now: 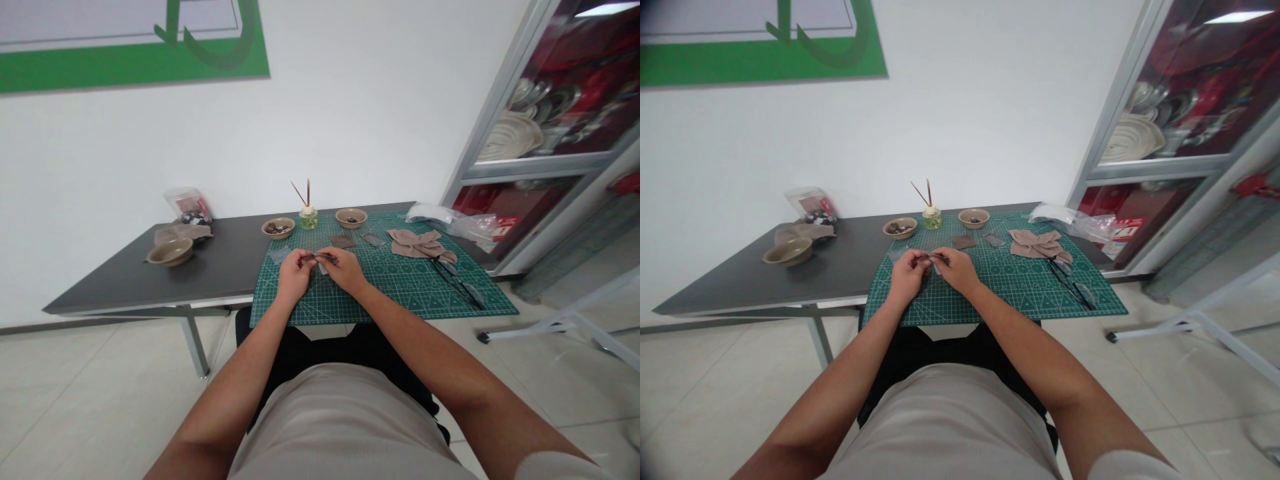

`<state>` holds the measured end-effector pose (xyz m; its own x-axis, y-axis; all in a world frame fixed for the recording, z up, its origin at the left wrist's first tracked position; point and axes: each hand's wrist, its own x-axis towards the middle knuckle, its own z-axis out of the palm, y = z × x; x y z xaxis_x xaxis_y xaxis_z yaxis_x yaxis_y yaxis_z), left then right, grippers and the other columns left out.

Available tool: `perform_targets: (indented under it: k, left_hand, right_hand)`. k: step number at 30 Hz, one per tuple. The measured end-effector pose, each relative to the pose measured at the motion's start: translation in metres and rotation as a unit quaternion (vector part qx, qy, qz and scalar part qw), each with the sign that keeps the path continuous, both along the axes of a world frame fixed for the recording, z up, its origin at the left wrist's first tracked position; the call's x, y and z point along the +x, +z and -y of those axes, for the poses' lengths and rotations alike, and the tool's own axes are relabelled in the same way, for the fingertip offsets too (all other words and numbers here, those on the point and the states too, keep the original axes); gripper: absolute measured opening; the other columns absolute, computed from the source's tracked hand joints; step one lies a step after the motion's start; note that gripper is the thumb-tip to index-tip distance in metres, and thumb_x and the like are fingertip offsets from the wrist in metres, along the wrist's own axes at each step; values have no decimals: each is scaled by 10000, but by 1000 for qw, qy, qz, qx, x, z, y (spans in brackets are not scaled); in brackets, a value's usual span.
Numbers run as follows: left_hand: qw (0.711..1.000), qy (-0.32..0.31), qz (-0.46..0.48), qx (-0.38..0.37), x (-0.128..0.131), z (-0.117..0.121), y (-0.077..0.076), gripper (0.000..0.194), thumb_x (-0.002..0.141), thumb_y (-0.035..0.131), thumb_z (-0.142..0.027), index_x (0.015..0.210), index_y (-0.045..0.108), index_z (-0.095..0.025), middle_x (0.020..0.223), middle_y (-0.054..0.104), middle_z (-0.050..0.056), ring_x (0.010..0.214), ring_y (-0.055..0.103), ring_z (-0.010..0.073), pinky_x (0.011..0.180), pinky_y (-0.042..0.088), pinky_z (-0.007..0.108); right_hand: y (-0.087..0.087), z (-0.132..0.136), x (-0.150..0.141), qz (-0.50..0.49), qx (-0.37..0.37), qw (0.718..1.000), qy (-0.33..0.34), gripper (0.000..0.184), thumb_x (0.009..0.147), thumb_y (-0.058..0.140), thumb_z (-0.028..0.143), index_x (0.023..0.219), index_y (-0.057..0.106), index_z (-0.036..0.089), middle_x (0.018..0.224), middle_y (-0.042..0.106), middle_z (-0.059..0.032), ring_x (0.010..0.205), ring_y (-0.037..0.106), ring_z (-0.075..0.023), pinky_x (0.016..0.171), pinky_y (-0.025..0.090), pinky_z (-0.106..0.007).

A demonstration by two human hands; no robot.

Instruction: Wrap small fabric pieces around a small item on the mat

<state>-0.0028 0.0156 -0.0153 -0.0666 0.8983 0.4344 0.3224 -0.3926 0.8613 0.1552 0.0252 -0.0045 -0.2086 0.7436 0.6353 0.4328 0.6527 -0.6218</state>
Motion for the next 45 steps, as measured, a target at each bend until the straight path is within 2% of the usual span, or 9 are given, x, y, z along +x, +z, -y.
perform_targets:
  k: [6, 13, 17, 24, 31, 40, 45]
  left_hand:
    - [1000, 1, 10, -9, 0, 1, 1, 137, 783, 593, -201, 915, 628, -190, 656, 583, -27, 579, 561, 123, 594, 446, 251]
    - [1000, 0, 3, -22, 0, 3, 7, 114, 775, 593, -194, 882, 633, -183, 619, 571, -34, 563, 556, 121, 581, 437, 246]
    - [1000, 3, 10, -26, 1, 3, 7, 132, 772, 591, -194, 892, 643, -179, 640, 588, -27, 562, 557, 120, 578, 442, 249]
    - [1000, 0, 12, -28, 0, 3, 7, 128, 769, 595, -193, 887, 643, -186, 640, 593, -29, 559, 550, 119, 574, 435, 247]
    - [999, 2, -2, -37, 2, 7, 14, 114, 759, 588, -166, 857, 641, -187, 609, 585, -41, 546, 540, 118, 570, 424, 246]
    - [999, 4, -34, -24, 1, 7, 12, 116, 763, 579, -175, 856, 646, -190, 614, 585, -38, 553, 536, 121, 580, 424, 249]
    - [999, -1, -3, -35, 1, 4, 9, 133, 769, 569, -180, 884, 637, -185, 617, 595, -31, 537, 547, 126, 558, 428, 251]
  right_hand:
    - [2, -2, 1, -22, -28, 999, 5, 126, 837, 653, 323, 898, 716, 232, 871, 744, -25, 807, 682, -185, 752, 498, -297]
    - [2, -2, 1, -13, -17, 999, 28, 155, 859, 629, 313, 947, 708, 214, 908, 738, -40, 843, 676, -185, 770, 488, -294]
    - [2, -1, 1, -25, -20, 999, 17, 124, 844, 647, 318, 889, 709, 220, 863, 734, -28, 815, 672, -184, 755, 485, -292]
    - [2, -2, 2, -3, -19, 999, 31, 132, 868, 609, 299, 943, 688, 224, 903, 728, -25, 835, 665, -178, 771, 483, -290]
    - [1, 1, 1, 7, 2, 1000, 5, 134, 873, 606, 325, 928, 685, 232, 895, 721, -30, 844, 661, -187, 779, 482, -299]
    - [-1, 0, 0, 11, 21, 1000, -1, 128, 889, 593, 304, 929, 687, 227, 908, 713, -47, 860, 655, -191, 793, 485, -307]
    - [-1, -1, 0, 4, 25, 1000, 8, 128, 879, 598, 297, 920, 697, 228, 901, 715, -47, 863, 656, -193, 796, 491, -319]
